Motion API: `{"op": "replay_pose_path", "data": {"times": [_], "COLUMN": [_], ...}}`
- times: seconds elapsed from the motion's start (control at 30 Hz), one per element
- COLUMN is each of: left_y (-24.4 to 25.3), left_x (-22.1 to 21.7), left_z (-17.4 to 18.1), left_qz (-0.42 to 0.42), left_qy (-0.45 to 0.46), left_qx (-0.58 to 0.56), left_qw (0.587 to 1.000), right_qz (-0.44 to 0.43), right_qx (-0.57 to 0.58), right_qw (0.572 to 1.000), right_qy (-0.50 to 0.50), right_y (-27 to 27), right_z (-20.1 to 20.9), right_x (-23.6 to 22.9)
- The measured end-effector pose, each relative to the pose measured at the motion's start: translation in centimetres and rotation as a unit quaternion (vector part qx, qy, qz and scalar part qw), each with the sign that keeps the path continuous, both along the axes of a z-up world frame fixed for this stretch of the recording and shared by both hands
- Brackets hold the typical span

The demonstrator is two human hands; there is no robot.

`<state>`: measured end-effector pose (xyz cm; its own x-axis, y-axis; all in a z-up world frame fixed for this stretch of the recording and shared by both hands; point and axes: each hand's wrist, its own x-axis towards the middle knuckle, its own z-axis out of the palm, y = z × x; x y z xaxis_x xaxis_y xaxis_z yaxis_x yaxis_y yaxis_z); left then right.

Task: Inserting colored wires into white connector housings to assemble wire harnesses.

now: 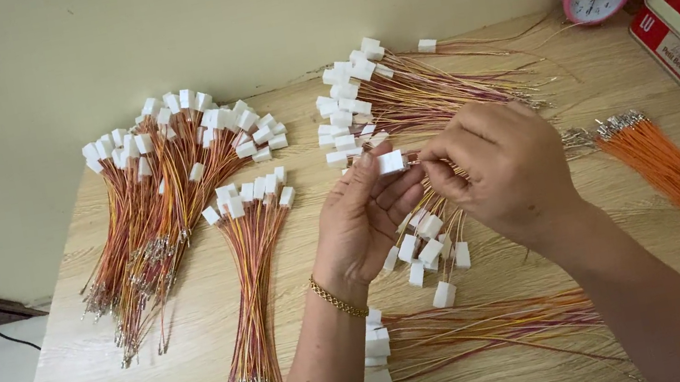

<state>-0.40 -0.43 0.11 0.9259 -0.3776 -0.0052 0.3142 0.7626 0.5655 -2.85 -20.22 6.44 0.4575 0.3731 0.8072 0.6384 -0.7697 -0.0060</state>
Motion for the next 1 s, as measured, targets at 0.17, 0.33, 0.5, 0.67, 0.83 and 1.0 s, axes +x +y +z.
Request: {"op": "replay_pose_path", "data": {"times": [0.17, 0.33, 0.5, 0.67, 0.83, 1.0], "left_y": [0.1, -0.3, -0.6, -0.7, -1.0, -0.8], "left_x": [0.2, 0.1, 0.4, 0.1, 0.4, 0.5], "left_z": [-0.2, -0.4, -1.0, -0.5, -1.4, -1.7], "left_qz": [-0.005, 0.002, 0.039, 0.057, 0.065, 0.06], "left_qy": [0.003, 0.01, 0.004, -0.006, -0.018, -0.032], "left_qx": [0.007, 0.013, 0.039, 0.056, 0.077, 0.079], "left_qw": [1.0, 1.0, 0.998, 0.997, 0.995, 0.995], "right_qz": [-0.012, -0.015, 0.001, -0.005, 0.01, 0.024], "right_qx": [0.0, -0.018, -0.006, -0.012, 0.015, 0.013], "right_qw": [1.0, 1.0, 1.0, 0.999, 0.997, 0.993], "right_qy": [-0.015, -0.02, 0.028, 0.045, 0.072, 0.115], "right_y": [0.3, 0.7, 0.9, 0.7, 0.9, 0.2], "right_z": [0.3, 0.2, 0.3, 0.1, -0.1, 0.0], "right_x": [-0.3, -0.4, -0.6, -0.6, -0.8, -0.7]}}
